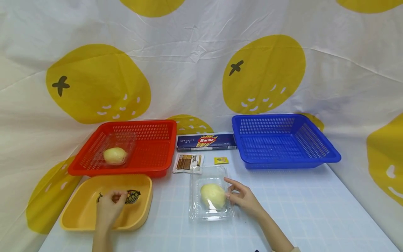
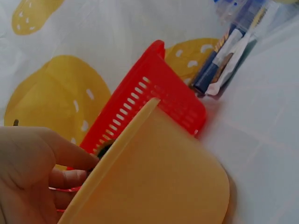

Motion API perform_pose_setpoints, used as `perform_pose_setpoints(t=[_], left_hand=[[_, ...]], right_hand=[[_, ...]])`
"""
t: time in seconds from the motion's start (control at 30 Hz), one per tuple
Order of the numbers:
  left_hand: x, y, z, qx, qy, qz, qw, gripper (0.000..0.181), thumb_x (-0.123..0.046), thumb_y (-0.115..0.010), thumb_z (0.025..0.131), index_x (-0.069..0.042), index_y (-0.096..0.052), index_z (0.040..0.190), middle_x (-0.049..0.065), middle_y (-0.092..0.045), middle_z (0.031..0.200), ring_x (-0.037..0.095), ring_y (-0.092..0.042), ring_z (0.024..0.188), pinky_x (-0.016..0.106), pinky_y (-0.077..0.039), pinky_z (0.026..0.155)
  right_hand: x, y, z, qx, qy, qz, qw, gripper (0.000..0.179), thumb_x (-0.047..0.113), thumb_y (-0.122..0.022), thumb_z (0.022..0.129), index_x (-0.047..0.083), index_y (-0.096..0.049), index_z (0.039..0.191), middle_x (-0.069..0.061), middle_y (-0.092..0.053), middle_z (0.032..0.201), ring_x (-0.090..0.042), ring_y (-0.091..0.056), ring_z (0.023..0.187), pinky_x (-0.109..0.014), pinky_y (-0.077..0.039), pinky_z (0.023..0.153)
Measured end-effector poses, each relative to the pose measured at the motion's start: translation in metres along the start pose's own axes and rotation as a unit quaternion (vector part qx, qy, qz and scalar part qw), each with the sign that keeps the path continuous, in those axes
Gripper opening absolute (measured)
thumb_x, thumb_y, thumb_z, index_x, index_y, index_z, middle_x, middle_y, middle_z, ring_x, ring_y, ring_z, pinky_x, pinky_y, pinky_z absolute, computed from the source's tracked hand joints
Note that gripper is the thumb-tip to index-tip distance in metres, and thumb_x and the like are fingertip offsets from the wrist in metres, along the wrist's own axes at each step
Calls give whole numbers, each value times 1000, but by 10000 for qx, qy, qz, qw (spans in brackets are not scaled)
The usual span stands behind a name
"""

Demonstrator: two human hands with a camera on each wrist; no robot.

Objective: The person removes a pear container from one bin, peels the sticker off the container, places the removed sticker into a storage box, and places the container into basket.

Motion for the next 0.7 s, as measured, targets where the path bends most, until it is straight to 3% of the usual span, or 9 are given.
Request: perform_pose_setpoints(t=[0.13,0.3,0.53,0.7], left_hand=[[13,-2,2,683,148,592,9958,23,-15,-59,86,8,-63,89,9,-60,74,19,-53,68,30,-41,61],[21,-5,7,1160,179,858,9894,25,-17,-59,86,7,-61,92,10,-63,78,23,-58,73,35,-43,63],[31,-15,13,1669,212,936,9813,33,-21,-58,89,9,-55,100,17,-65,83,29,-60,78,37,-44,63],[33,-18,15,1778,111,879,9801,29,-17,-56,89,10,-55,100,18,-64,85,29,-59,79,36,-44,63]], right_hand=[[0,0,0,37,49,26,10000,60,4,-61,89,-11,-32,139,-10,-46,93,-5,-53,63,-17,-47,58],[1,-1,0,36,67,34,10000,60,4,-61,89,-12,-31,139,-10,-46,93,-5,-53,63,-17,-47,58],[0,0,0,-1,30,36,10000,60,4,-61,89,-11,-32,139,-10,-47,93,-5,-53,63,-18,-47,58],[-2,0,0,45,80,44,9999,59,3,-60,89,-10,-33,139,-10,-47,93,-5,-53,64,-18,-47,58]])
Point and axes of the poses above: each hand's wrist, its own z-axis towards the middle knuckle, its own y-axis out of the back of the hand, x = y × z, the point moved 5 cm from there along z, towards the middle knuckle
